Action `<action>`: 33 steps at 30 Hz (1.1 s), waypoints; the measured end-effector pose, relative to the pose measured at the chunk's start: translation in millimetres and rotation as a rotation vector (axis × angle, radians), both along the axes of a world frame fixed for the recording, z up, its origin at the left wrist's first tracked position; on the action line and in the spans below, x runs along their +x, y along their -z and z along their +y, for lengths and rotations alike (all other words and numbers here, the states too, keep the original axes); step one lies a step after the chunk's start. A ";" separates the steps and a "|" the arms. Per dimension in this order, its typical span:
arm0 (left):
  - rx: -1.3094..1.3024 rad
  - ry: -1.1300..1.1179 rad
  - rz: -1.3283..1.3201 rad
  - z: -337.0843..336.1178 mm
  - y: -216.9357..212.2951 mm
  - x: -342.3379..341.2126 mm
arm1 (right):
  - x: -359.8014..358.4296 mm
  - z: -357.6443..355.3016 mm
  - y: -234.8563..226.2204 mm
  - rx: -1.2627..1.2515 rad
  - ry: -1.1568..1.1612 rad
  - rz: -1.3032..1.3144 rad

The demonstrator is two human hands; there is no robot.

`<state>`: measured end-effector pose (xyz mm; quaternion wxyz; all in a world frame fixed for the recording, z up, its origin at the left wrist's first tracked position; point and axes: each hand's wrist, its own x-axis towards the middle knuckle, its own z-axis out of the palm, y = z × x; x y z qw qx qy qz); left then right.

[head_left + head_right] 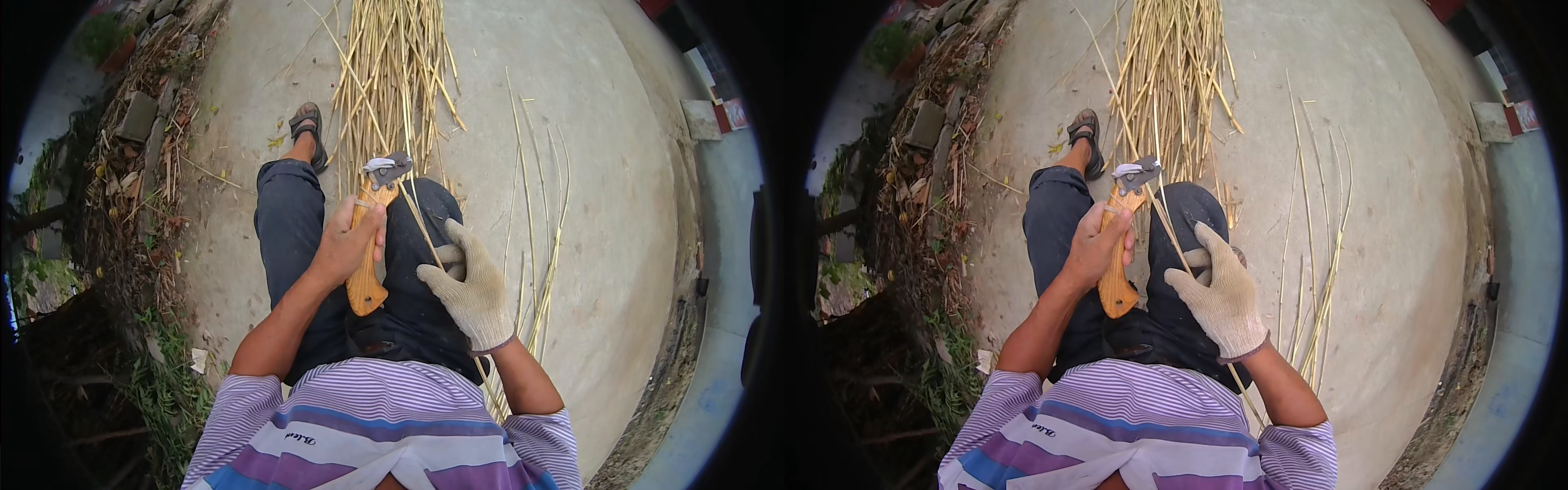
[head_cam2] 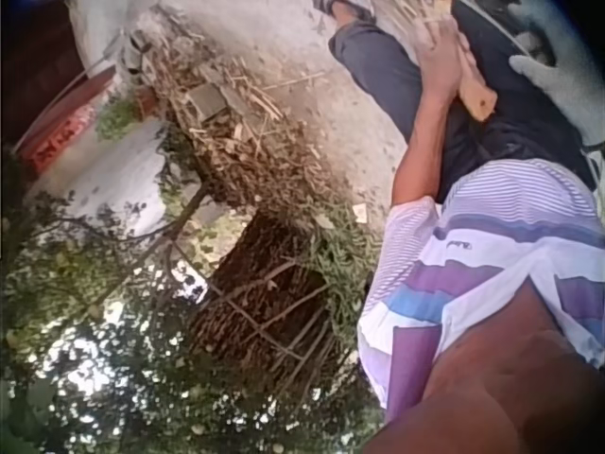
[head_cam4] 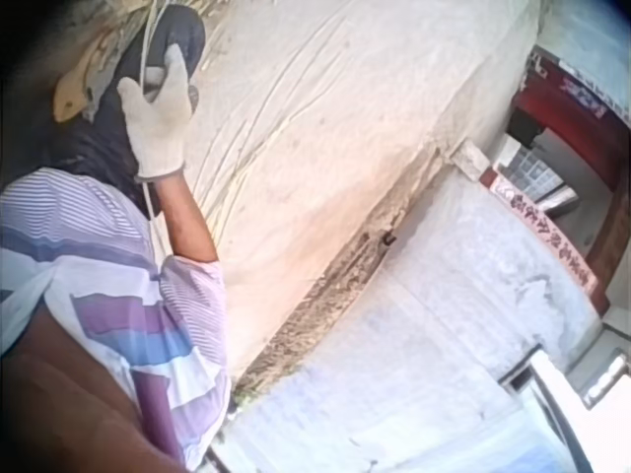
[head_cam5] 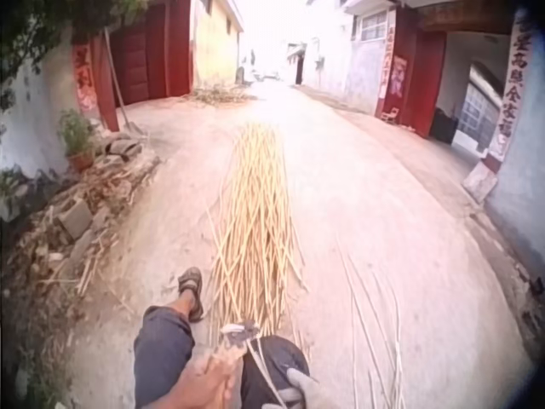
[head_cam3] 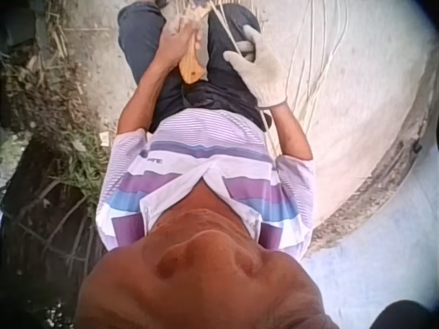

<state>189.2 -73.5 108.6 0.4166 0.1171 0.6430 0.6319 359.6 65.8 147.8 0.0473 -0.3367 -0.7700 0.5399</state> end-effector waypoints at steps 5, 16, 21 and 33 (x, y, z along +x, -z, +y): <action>-0.036 -0.020 0.026 -1.0 -0.9 -1.7 | 3.8 4.9 12.3 0.536 -0.129 0.102; -0.062 0.112 0.030 -7.0 -7.0 -3.7 | -11.7 15.4 -4.4 -0.477 0.113 -0.165; -0.030 0.232 -0.099 -6.5 -12.4 9.7 | -16.1 20.0 -6.8 -0.576 0.108 -0.111; 0.033 0.258 -0.281 -6.4 -10.1 6.2 | -15.1 20.7 -7.2 -0.573 0.088 -0.128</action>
